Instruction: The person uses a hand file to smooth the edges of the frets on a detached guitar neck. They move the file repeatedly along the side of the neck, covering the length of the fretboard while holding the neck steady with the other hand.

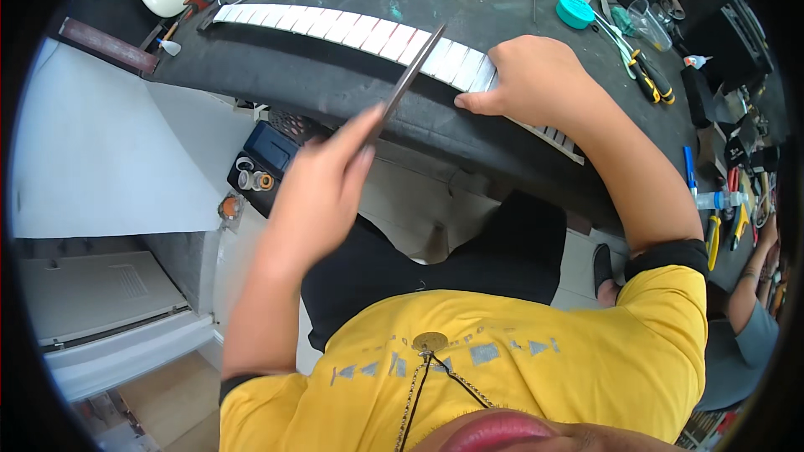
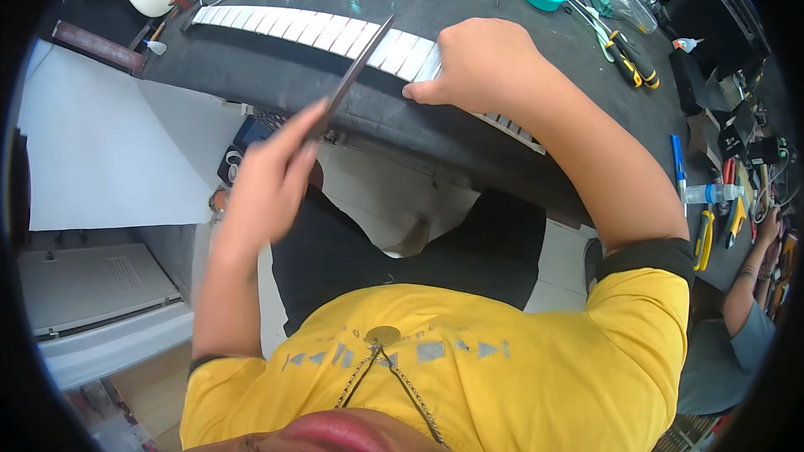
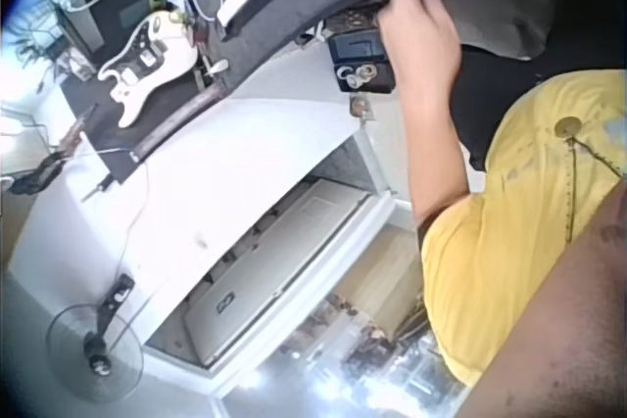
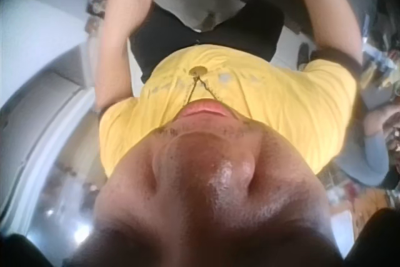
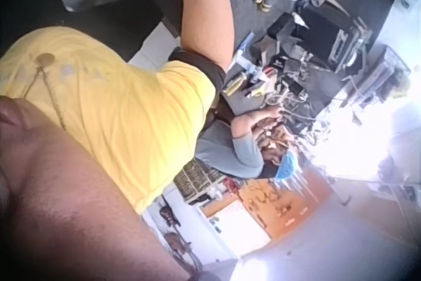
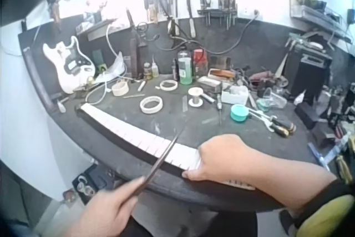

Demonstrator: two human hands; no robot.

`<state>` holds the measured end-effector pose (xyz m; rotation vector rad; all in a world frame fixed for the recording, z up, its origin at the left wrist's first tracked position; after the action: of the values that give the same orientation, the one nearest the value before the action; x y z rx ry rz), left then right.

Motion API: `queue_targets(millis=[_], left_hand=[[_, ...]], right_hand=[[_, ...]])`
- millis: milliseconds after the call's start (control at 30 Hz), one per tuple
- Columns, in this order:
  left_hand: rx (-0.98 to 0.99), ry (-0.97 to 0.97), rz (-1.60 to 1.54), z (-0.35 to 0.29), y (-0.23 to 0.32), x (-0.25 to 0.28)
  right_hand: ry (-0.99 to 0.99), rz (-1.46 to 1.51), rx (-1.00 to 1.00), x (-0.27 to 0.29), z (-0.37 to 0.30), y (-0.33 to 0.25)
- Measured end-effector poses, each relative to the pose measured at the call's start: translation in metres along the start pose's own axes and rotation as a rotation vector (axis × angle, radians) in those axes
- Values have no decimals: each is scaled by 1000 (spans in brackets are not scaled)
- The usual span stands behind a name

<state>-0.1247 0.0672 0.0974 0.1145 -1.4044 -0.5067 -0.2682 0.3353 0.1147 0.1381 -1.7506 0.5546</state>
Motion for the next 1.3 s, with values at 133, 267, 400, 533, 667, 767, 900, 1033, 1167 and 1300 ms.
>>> queue_targets(millis=[133, 267, 400, 533, 667, 767, 900, 1033, 1167, 1300], left_hand=[[183, -92, -61, -67, 8, 3], [38, -72, 29, 52, 19, 7], [-3, -34, -8, 100, 11, -5], [93, -85, 43, -12, 13, 8], [184, -100, 4, -55, 27, 18], [144, -144, 77, 33, 30, 19], [33, -10, 122, 112, 26, 0], [107, -116, 106, 55, 28, 14], [209, -86, -55, -76, 10, 28], [273, -49, -186, -92, 18, 44]], right_hand=[[62, -43, 88, -8, 3, -3], [8, -4, 39, -4, 5, -1], [-24, 0, 29, -1, 4, -6], [11, 6, 17, -3, 1, 4], [9, -31, 49, -3, 0, -5], [-10, -6, 30, -1, 4, -2], [-78, 32, 1, 6, 1, -10], [36, 3, 20, -3, -1, 5], [-49, -2, 7, -1, 4, -1], [-59, 14, -3, 8, 0, -9]])
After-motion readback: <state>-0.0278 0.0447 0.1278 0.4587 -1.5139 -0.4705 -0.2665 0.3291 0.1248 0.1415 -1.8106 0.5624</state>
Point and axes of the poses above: each hand's wrist, its own z-axis towards the middle knuckle, its own x-axis out of the back of the hand, y = z × x, the point moved 3 cm from there along z, towards the middle knuckle, and after that the axes turned 13 degrees about z, right-handed, at the moved point
